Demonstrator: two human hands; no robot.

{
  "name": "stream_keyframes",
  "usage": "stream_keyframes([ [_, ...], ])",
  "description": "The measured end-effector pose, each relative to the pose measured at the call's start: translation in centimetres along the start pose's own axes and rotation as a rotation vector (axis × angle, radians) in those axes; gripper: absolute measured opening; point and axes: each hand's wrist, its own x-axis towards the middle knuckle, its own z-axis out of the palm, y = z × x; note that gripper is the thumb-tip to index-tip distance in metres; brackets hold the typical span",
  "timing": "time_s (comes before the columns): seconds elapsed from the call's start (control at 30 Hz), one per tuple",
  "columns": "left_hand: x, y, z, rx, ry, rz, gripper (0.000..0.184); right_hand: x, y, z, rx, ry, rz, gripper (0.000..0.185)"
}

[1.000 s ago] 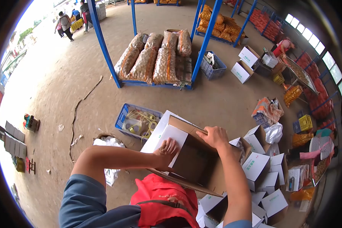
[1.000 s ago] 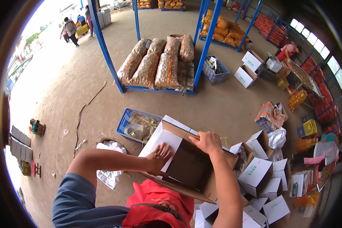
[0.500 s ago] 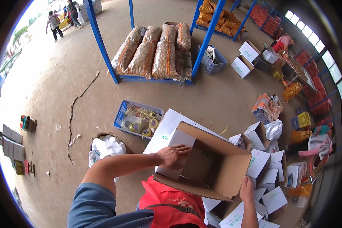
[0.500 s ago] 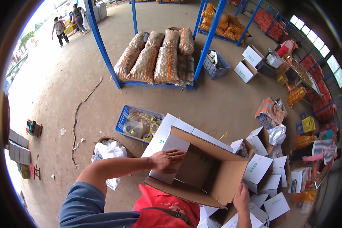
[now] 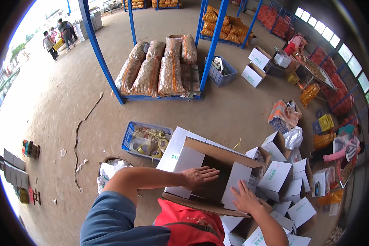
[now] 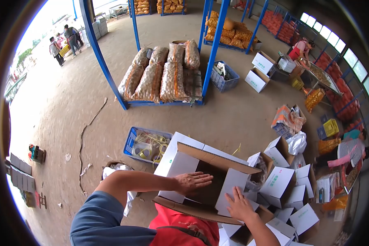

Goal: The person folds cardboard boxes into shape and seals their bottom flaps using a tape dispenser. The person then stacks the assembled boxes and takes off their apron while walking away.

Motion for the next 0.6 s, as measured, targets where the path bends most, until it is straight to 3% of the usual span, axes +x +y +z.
stream_keyframes([
  [0.1,5.0,0.9,1.4,0.027,0.083,0.149,0.088,0.0,0.1,-0.8,-0.048,-0.018,-0.047,0.062],
  [0.17,7.6,1.1,3.8,0.189,0.161,0.354,0.088,-0.4,-0.3,-0.3,-0.059,-0.025,-0.072,0.058],
  [0.23,8.1,2.0,3.2,0.172,0.082,0.321,0.086,-0.7,-0.5,0.5,-0.08,0.01,-0.156,0.054],
  [0.3,8.2,2.1,2.4,0.163,-0.005,0.283,0.085,-0.2,0.5,0.2,-0.065,0.117,-0.198,0.048],
  [0.37,7.8,2.2,2.2,0.064,-0.06,0.241,0.089,0.8,2.8,-1.1,0.337,0.239,-0.197,0.039],
  [0.4,7.7,2.2,2.7,0.001,-0.064,0.214,0.09,1.6,2.2,-3.8,0.161,0.578,-0.205,0.033],
  [0.47,7.5,2.3,2.0,-0.022,-0.071,0.22,0.091,3.9,1.4,-8.3,0.068,0.952,-0.12,0.035],
  [0.57,7.5,2.0,2.4,-0.037,-0.057,0.231,0.09,6.3,0.8,-11.1,0.017,0.99,-0.022,0.038],
  [0.6,7.6,1.9,2.4,-0.019,-0.069,0.225,0.09,7.3,1.4,-10.4,0.077,0.873,0.009,0.041],
])
